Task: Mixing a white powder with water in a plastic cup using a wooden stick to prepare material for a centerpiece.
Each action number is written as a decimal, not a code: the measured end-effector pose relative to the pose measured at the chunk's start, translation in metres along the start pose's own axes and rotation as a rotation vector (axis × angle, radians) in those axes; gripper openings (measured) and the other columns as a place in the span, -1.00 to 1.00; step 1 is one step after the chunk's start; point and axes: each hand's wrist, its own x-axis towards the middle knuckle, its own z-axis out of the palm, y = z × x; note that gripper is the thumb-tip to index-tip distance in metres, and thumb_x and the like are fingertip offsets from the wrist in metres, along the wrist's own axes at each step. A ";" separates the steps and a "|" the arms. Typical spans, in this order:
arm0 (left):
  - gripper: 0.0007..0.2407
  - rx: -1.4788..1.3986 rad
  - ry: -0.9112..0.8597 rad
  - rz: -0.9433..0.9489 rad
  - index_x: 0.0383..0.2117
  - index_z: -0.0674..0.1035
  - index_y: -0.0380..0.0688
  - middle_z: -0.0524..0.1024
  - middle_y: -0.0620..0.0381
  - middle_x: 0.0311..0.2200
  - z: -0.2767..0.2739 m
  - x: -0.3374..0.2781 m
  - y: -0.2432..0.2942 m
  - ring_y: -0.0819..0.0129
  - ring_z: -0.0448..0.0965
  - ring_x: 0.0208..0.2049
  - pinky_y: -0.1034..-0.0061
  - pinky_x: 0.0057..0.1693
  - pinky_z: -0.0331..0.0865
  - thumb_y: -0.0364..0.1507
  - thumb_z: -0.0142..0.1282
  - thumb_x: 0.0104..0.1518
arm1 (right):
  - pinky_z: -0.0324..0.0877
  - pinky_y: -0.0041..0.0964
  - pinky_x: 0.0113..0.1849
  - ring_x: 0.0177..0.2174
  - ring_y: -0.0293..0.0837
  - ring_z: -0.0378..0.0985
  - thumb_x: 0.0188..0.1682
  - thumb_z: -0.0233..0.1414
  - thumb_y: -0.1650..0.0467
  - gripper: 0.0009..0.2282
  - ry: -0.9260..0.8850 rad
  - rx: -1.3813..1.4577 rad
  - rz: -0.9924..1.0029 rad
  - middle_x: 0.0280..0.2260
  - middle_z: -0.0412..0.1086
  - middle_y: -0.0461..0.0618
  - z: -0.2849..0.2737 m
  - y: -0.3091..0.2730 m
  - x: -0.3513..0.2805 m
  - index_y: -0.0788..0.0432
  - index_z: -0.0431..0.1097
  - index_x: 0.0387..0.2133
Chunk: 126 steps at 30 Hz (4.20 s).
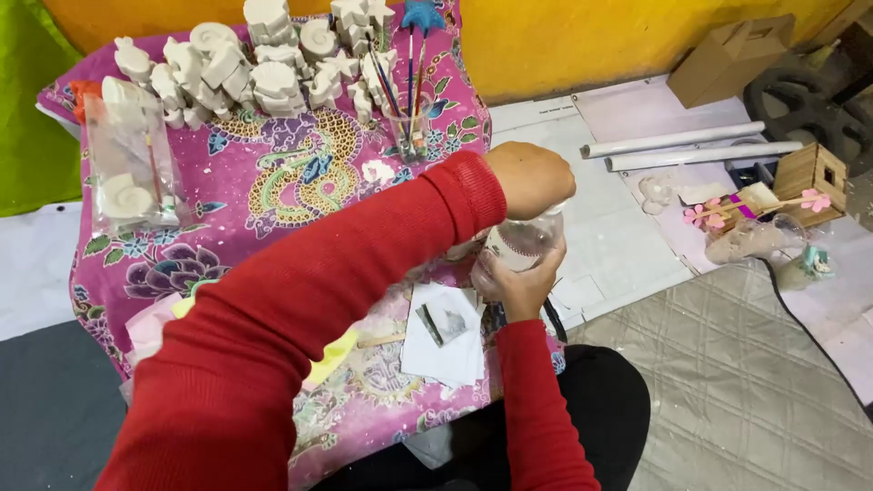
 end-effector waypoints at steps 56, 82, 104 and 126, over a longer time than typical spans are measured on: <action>-0.74 -0.288 -0.333 -0.318 -0.13 0.51 -0.14 0.56 0.03 -0.34 -0.218 -0.242 0.012 0.04 0.59 -0.40 0.10 -0.40 0.41 -0.25 0.12 0.19 | 0.28 -0.06 0.10 0.12 0.03 0.36 -0.65 0.39 0.32 0.03 -1.046 -0.072 -0.286 0.16 0.28 0.14 -0.007 -0.137 -0.039 0.26 0.11 0.27; -0.54 -0.482 0.349 -0.596 -0.04 0.48 -0.37 0.54 -0.24 -0.01 -0.056 -0.393 0.045 -0.08 0.59 -0.01 0.16 0.04 0.51 -0.13 -0.25 0.36 | 0.57 -0.11 -0.20 -0.04 -0.06 0.60 -0.63 0.47 0.18 0.13 -1.262 -0.941 -0.220 0.12 0.43 -0.18 -0.007 -0.110 -0.005 -0.24 -0.02 0.36; -0.65 -0.554 0.445 -0.350 -0.15 0.48 -0.45 0.51 -0.36 -0.08 -0.051 -0.397 0.050 -0.17 0.58 -0.09 0.10 0.03 0.53 -0.26 0.01 0.27 | 0.56 -0.12 -0.09 0.06 -0.20 0.54 -0.57 0.43 0.05 0.06 -1.295 -1.402 -0.093 0.11 0.38 -0.44 0.012 -0.143 -0.002 -0.47 -0.03 0.31; -0.60 -0.590 0.458 -0.320 -0.12 0.47 -0.50 0.50 -0.38 -0.08 -0.049 -0.399 0.050 -0.17 0.59 -0.10 0.12 0.01 0.55 -0.24 0.01 0.28 | 0.53 -0.07 -0.02 0.19 -0.19 0.37 -0.52 0.39 0.07 0.05 -1.327 -1.443 -0.067 0.36 0.02 -0.61 0.030 -0.166 -0.008 -0.52 -0.13 0.32</action>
